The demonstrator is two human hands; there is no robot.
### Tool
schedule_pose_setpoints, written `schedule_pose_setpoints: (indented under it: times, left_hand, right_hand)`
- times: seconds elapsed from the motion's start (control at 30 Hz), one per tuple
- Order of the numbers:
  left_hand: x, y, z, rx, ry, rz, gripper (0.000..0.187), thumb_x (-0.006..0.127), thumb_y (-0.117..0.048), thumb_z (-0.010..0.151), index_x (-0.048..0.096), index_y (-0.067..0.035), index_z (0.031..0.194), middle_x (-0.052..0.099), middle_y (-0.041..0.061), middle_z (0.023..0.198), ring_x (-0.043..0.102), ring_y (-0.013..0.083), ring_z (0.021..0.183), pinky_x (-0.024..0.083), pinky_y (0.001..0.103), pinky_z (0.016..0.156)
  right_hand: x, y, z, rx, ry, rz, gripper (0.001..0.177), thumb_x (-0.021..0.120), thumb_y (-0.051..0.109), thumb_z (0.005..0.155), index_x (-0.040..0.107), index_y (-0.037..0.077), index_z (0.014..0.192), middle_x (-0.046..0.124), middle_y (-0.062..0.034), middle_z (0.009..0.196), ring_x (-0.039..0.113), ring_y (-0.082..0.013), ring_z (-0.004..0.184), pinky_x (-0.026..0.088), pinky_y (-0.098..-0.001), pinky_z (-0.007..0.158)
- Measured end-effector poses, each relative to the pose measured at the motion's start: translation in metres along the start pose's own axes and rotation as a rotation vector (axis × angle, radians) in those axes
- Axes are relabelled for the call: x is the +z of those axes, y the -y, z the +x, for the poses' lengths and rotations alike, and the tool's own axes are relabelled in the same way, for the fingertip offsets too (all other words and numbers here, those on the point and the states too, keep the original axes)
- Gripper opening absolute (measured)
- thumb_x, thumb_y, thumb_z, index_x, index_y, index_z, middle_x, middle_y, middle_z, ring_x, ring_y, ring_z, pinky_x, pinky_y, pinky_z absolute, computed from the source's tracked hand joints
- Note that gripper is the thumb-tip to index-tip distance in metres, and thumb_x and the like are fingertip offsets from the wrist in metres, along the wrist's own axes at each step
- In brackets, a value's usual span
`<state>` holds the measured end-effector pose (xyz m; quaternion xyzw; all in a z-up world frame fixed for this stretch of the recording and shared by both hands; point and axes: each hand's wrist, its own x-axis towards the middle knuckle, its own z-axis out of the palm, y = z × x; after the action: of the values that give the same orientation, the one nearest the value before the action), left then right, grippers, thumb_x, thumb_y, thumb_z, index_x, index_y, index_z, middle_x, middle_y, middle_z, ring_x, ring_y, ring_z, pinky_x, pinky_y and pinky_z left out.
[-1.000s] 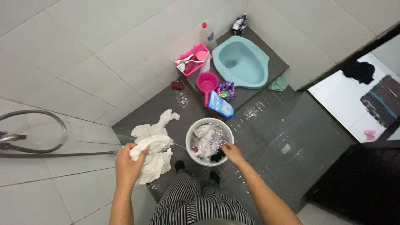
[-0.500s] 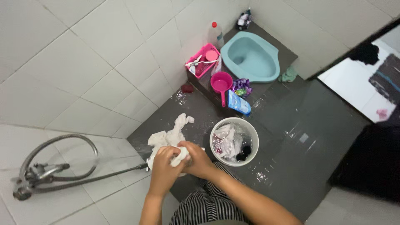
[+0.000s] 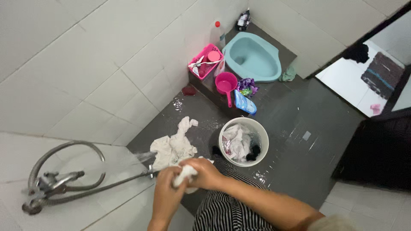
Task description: The person hand-washes a white cloth under a running tap in a bathroom. They repeatedly wet, wring, and rinse the cloth, then place it into a bucket containing other wet clothes.
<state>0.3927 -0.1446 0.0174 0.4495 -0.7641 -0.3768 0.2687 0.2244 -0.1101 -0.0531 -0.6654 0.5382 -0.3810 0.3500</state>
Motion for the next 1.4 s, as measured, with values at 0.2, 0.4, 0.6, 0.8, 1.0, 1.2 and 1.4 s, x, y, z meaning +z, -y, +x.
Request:
schedule_pose_setpoints:
  times: [0.2,0.4,0.6,0.8,1.0,1.2,1.4]
  left_hand:
    - [-0.022,-0.013,0.004,0.044,-0.098,0.136,0.025,0.081,-0.02,0.076,0.064,-0.005,0.088,0.068,0.009,0.09,0.062,0.0308,0.094,0.047,0.044,0.083]
    - [-0.028,-0.026,0.005,-0.024,-0.029,0.03,0.026,0.082,-0.019,0.073,0.065,-0.005,0.086,0.068,0.008,0.089,0.063,0.0286,0.093,0.049,0.041,0.081]
    - [-0.003,-0.025,0.019,0.041,0.053,-0.101,0.032,0.085,-0.017,0.072,0.067,-0.006,0.096,0.066,0.01,0.108,0.065,0.0259,0.107,0.052,0.039,0.093]
    - [0.018,-0.035,0.056,0.163,0.088,-0.003,0.065,0.09,-0.025,0.065,0.06,-0.002,0.118,0.057,0.016,0.127,0.056,0.0337,0.123,0.047,0.045,0.1]
    - [0.045,-0.035,0.093,0.009,0.417,-0.148,0.048,0.082,-0.03,0.081,0.065,-0.004,0.117,0.074,0.01,0.101,0.072,0.0228,0.095,0.055,0.034,0.082]
    - [0.078,-0.034,0.102,-0.003,0.411,-0.074,0.031,0.073,-0.029,0.091,0.069,-0.003,0.108,0.071,0.009,0.078,0.062,0.0172,0.063,0.051,0.033,0.059]
    - [0.057,-0.002,0.131,-0.299,0.111,0.029,0.034,0.071,-0.035,0.093,0.071,-0.007,0.114,0.073,0.012,0.081,0.063,0.0193,0.064,0.052,0.036,0.059]
  right_hand:
    - [0.009,0.023,0.018,0.08,-0.029,0.133,0.057,0.088,0.012,0.067,0.066,0.007,0.12,0.074,-0.0122,0.111,0.074,-0.0295,0.105,0.058,-0.0385,0.087]
    - [-0.007,0.033,0.014,-0.018,-0.074,0.058,0.052,0.086,0.012,0.068,0.068,0.008,0.117,0.075,-0.0125,0.109,0.073,-0.0324,0.104,0.056,-0.0411,0.091]
    - [-0.035,0.013,0.001,0.106,-0.096,0.03,0.056,0.085,0.013,0.065,0.068,0.008,0.118,0.075,-0.0123,0.112,0.073,-0.0312,0.102,0.056,-0.0403,0.089]
    - [-0.081,-0.009,-0.026,0.197,-0.344,0.047,0.057,0.088,0.011,0.064,0.068,0.006,0.118,0.075,-0.0119,0.115,0.072,-0.0249,0.102,0.055,-0.0351,0.089]
    - [-0.116,-0.029,-0.061,0.338,-0.529,0.162,0.056,0.088,0.01,0.066,0.067,0.006,0.118,0.076,-0.0062,0.113,0.071,-0.012,0.099,0.057,-0.029,0.088]
    - [-0.13,-0.053,-0.096,0.518,-0.642,0.318,0.059,0.089,0.019,0.07,0.064,0.011,0.122,0.074,-0.0035,0.108,0.067,-0.009,0.098,0.056,-0.0284,0.085]
    - [-0.175,-0.126,-0.138,0.91,-0.724,0.235,0.045,0.075,0.039,0.085,0.073,0.008,0.119,0.077,-0.0058,0.09,0.07,-0.0173,0.072,0.058,-0.0372,0.067]
